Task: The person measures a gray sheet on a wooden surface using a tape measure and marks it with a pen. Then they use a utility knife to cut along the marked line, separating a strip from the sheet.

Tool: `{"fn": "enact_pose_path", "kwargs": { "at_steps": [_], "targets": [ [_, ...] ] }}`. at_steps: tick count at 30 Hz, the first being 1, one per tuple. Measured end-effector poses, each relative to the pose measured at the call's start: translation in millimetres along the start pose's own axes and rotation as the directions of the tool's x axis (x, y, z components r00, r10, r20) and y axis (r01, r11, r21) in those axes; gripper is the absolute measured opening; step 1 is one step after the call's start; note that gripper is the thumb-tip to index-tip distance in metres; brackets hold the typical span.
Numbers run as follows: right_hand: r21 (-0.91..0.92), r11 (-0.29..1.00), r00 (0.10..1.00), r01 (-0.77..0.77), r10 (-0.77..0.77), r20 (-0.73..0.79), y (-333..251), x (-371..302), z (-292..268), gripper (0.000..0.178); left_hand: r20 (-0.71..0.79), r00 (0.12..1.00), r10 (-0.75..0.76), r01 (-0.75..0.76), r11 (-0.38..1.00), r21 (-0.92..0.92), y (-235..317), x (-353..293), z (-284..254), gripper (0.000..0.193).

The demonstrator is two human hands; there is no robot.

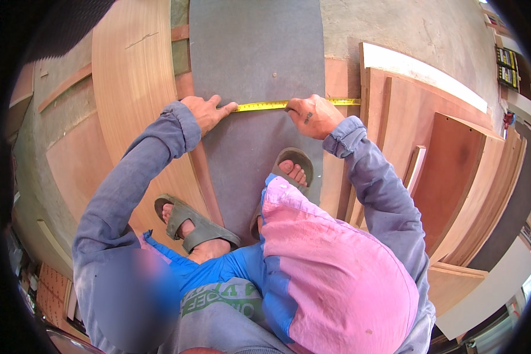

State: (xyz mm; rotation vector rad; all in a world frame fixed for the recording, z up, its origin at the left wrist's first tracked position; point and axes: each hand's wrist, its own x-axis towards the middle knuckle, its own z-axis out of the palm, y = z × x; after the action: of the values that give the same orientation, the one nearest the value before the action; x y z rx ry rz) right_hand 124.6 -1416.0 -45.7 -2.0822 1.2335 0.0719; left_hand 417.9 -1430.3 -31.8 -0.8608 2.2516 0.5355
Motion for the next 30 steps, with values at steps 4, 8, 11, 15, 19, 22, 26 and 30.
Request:
{"fn": "enact_pose_path", "kwargs": {
  "at_steps": [4, 8, 11, 15, 19, 22, 26, 30],
  "targets": [
    [0.043, 0.999, 1.0, 0.002, -0.003, 0.026, -2.5, -1.9, 3.3, 0.019, 0.003, 1.0, 0.022, -0.022, 0.999, 0.041, -1.4, 3.1, 3.6, 0.071],
    [0.045, 0.998, 0.999, 0.043, -0.043, 0.003, -1.8, -1.8, 4.6, 0.021, -0.001, 1.0, 0.02, -0.02, 0.999, 0.029, -2.3, 4.6, 6.2, 0.07],
    [0.045, 0.998, 0.999, 0.042, -0.042, -0.005, -2.2, -0.7, 5.7, 0.024, 0.006, 1.0, 0.019, -0.019, 0.999, 0.025, -2.1, 4.8, 5.9, 0.069],
    [0.031, 0.999, 0.999, 0.039, -0.039, 0.018, -5.6, 1.0, 6.7, 0.027, 0.025, 0.999, 0.02, -0.021, 0.999, 0.036, -2.0, 5.0, 4.7, 0.071],
    [0.031, 0.999, 0.998, 0.019, -0.021, 0.056, -9.1, 1.6, 5.8, 0.029, 0.039, 0.999, 0.013, -0.014, 1.0, 0.028, -1.8, 5.5, 4.3, 0.072],
    [0.014, 1.0, 0.997, 0.022, -0.023, 0.078, -10.4, 2.8, 5.2, 0.03, 0.038, 0.999, 0.011, -0.012, 1.0, 0.024, -1.4, 5.2, 3.3, 0.072],
    [0.022, 0.998, 0.997, 0.059, -0.06, 0.056, -13.4, 5.7, 7.5, 0.03, 0.008, 1.0, 0.009, -0.009, 1.0, 0.023, -0.9, 3.5, 2.4, 0.066],
    [0.002, 1.0, 0.997, 0.031, -0.031, 0.073, -17.1, 7.5, 10.1, 0.03, -0.016, 1.0, 0.018, -0.018, 1.0, 0.005, -1.4, 2.7, 4.7, 0.065]
  ]
}}
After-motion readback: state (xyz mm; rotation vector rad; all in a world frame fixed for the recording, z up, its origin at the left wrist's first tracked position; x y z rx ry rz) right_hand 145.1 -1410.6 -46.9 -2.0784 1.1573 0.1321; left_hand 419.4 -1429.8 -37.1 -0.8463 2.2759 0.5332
